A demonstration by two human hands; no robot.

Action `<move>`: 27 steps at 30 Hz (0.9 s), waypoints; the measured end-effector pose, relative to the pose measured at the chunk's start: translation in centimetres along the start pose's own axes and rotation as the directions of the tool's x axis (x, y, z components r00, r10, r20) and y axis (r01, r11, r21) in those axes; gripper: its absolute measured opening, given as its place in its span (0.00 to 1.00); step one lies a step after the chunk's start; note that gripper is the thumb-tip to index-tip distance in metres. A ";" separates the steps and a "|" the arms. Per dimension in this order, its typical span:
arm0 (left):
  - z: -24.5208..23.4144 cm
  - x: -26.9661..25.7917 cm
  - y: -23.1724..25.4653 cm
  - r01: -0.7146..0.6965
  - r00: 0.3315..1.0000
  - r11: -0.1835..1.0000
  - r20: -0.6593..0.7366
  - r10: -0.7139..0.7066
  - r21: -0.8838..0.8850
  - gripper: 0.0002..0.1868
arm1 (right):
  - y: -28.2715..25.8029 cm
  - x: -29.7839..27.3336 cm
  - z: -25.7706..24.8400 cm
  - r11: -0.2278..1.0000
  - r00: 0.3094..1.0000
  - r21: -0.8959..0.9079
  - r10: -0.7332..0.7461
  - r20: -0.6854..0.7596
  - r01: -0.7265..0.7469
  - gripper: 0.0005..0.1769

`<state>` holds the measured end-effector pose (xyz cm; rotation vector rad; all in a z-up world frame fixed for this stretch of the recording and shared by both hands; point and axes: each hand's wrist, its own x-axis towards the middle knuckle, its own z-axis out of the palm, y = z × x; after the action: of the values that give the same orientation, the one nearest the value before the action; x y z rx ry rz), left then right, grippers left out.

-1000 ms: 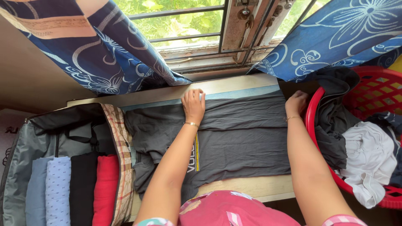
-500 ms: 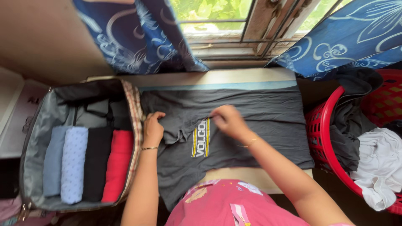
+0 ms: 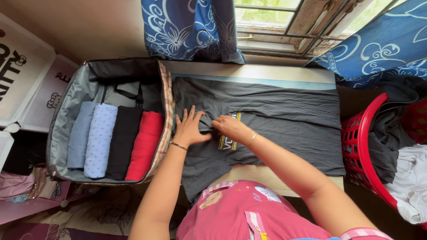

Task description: The person picks up clothing items from a basket, spreads them out on a table, folds them by hand, and places the folded items into a storage bag.

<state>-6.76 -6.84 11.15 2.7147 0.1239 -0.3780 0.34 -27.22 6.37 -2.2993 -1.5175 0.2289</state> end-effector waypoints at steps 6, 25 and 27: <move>4.5 2.0 -1.2 0.008 0.934 0.955 -0.344 0.099 0.298 0.25 | -1.3 -0.7 -6.0 0.959 0.920 0.196 -0.119 -0.372 0.204 0.11; 8.1 2.9 -10.4 -0.194 0.949 0.979 -0.242 0.204 0.064 0.13 | 1.9 -3.1 -1.4 0.979 0.980 0.170 -0.077 -0.181 0.109 0.15; 7.7 5.8 -10.5 -0.051 0.993 0.994 -0.098 0.060 0.095 0.10 | 3.7 -2.8 0.9 0.931 0.967 0.363 0.131 -0.217 -0.044 0.09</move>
<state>-4.50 -0.04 -1.23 2.8219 0.0593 -0.2363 2.07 -30.90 3.86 -2.0240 -1.1486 0.2218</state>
